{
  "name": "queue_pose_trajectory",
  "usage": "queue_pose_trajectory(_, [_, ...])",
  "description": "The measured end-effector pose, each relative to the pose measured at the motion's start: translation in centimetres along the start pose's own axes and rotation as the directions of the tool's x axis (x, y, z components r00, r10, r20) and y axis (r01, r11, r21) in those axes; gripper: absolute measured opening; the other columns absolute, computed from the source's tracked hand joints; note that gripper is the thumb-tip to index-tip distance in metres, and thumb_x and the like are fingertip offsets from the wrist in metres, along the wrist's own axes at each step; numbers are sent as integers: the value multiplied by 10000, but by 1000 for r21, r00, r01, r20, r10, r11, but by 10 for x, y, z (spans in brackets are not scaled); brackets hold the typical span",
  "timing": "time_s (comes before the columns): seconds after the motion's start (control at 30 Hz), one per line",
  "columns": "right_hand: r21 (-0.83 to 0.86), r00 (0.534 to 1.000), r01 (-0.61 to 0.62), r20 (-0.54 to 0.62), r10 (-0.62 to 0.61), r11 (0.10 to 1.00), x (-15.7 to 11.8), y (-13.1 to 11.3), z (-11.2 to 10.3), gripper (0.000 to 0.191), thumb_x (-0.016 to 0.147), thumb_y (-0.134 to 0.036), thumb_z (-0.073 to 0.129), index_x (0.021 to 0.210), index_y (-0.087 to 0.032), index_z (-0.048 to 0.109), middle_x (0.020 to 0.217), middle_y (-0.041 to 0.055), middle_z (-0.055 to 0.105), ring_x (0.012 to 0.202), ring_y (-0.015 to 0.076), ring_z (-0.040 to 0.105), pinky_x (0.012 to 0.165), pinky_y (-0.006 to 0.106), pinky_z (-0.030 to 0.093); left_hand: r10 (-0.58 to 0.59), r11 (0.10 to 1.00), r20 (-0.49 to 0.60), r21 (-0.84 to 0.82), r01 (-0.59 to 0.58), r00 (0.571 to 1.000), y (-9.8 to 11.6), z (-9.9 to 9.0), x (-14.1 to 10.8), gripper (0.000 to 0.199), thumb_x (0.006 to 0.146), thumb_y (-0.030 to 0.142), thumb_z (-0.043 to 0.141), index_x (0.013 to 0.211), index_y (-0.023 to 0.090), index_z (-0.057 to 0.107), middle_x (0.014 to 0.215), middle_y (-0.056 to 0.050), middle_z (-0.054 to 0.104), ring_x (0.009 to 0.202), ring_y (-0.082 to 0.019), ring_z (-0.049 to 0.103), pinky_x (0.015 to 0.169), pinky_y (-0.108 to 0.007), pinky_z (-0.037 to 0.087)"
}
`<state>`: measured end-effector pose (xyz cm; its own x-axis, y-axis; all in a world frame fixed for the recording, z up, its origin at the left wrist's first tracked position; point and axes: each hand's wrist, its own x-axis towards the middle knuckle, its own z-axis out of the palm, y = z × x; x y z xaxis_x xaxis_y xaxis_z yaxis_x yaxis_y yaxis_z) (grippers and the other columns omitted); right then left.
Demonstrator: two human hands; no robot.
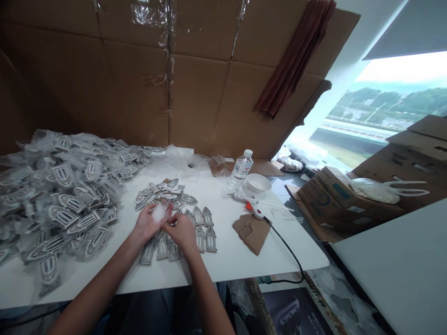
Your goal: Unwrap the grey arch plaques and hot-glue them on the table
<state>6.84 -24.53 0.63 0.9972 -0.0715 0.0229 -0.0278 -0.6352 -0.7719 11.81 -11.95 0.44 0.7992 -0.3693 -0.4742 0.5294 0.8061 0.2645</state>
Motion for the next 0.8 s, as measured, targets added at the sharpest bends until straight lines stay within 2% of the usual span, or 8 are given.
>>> queue_pose_trajectory(0.1, [64,999,3,32,-5,998,1,3,7,199,727,-356,644,699,-162,608,686,11,629,627,112,538,602,218,366,11,1000,-10,-4,-11,1000,0,-2,2,243,774,144,436,980,91,552,922,-149,651,913,-229,666,722,-319,578])
queue_pose_trajectory(0.23, [87,999,9,46,-13,996,5,8,2,180,732,-339,631,733,-161,606,750,16,643,668,113,548,621,215,372,36,999,-6,-11,-36,999,3,-3,4,226,770,141,434,954,88,554,929,-159,649,907,-239,666,720,-325,576])
queue_pose_trajectory(0.33, [-26,999,-17,38,18,1000,5,10,-6,140,706,-284,625,785,-169,642,838,31,657,740,137,565,662,232,379,59,998,-5,-17,-59,998,5,-3,4,224,766,135,429,947,90,554,943,-161,648,918,-242,664,735,-329,573])
queue_pose_trajectory(0.4, [-128,999,-23,39,28,991,3,9,-10,177,661,-255,644,819,-179,670,897,44,655,790,159,572,680,243,379,70,997,-6,-21,-70,998,6,-3,4,224,762,132,427,943,97,553,941,-153,649,921,-237,662,745,-330,571])
queue_pose_trajectory(0.53, [-273,997,-12,72,33,962,2,5,-6,222,618,-264,670,823,-185,702,944,66,635,766,167,563,635,248,356,72,997,-13,-24,-73,997,6,-3,4,233,754,135,430,952,103,547,928,-147,649,922,-232,661,745,-332,571])
queue_pose_trajectory(0.63, [-323,996,-19,72,44,946,4,3,-1,202,618,-257,670,803,-181,705,948,72,619,741,160,551,604,248,325,68,997,-14,-24,-68,998,6,-4,5,245,758,137,426,970,101,544,939,-153,647,935,-233,659,750,-338,571])
queue_pose_trajectory(0.8, [-307,994,24,106,9,951,6,5,2,202,644,-207,636,839,-187,687,996,67,593,769,156,551,629,250,329,65,998,-17,-24,-66,998,6,-6,6,233,765,144,426,962,105,544,941,-148,647,948,-240,654,759,-344,570])
